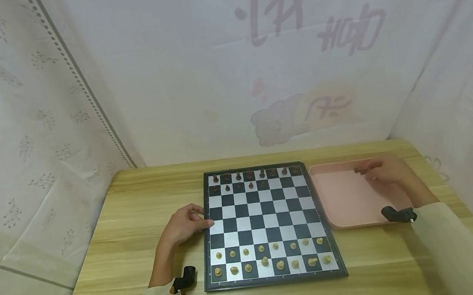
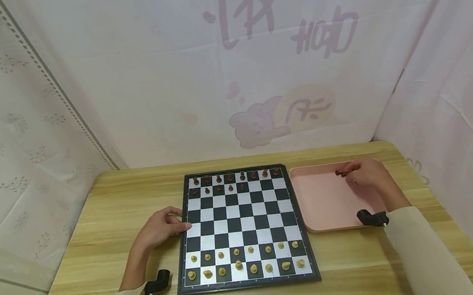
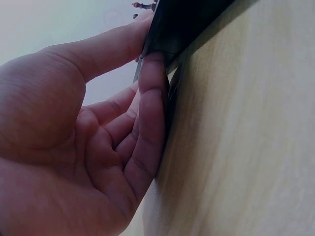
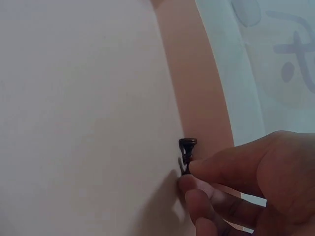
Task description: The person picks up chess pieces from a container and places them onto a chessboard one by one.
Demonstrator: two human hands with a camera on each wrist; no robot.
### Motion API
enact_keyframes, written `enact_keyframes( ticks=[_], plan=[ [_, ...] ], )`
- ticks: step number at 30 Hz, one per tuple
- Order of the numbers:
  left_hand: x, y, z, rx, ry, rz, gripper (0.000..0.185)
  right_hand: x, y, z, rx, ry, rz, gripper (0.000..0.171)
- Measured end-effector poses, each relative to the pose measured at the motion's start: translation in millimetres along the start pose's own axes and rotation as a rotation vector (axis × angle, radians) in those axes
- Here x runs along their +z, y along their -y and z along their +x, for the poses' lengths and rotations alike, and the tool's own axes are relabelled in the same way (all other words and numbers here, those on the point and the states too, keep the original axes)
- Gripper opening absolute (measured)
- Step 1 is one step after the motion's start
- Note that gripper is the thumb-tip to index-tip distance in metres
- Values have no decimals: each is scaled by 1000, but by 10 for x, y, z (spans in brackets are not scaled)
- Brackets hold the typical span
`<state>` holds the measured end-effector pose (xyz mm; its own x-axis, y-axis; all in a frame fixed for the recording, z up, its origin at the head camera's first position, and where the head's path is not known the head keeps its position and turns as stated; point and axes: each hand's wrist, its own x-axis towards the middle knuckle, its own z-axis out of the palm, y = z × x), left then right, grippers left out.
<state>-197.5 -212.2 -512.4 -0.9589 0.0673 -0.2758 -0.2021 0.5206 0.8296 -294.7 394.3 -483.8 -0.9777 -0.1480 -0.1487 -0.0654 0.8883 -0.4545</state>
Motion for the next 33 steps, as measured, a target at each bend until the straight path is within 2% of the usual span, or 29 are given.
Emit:
enact_keyframes(
  ticks=[8, 15, 20, 27, 33],
  plan=[
    [2, -2, 12, 1, 0, 4, 50, 16, -66, 3, 35, -20, -10, 30],
    [8, 0, 12, -2, -2, 3, 49, 85, -175, 48, 86, -16, 78, 31],
    [14, 9, 8, -4, -5, 3, 48, 113, -241, 61, 81, -33, 124, 34],
    [10, 11, 9, 6, -2, -2, 48, 80, -200, 4, 86, -38, 131, 38],
    [13, 19, 13, 8, -6, 5, 48, 118, -134, -42, 53, -74, 158, 38]
  ],
)
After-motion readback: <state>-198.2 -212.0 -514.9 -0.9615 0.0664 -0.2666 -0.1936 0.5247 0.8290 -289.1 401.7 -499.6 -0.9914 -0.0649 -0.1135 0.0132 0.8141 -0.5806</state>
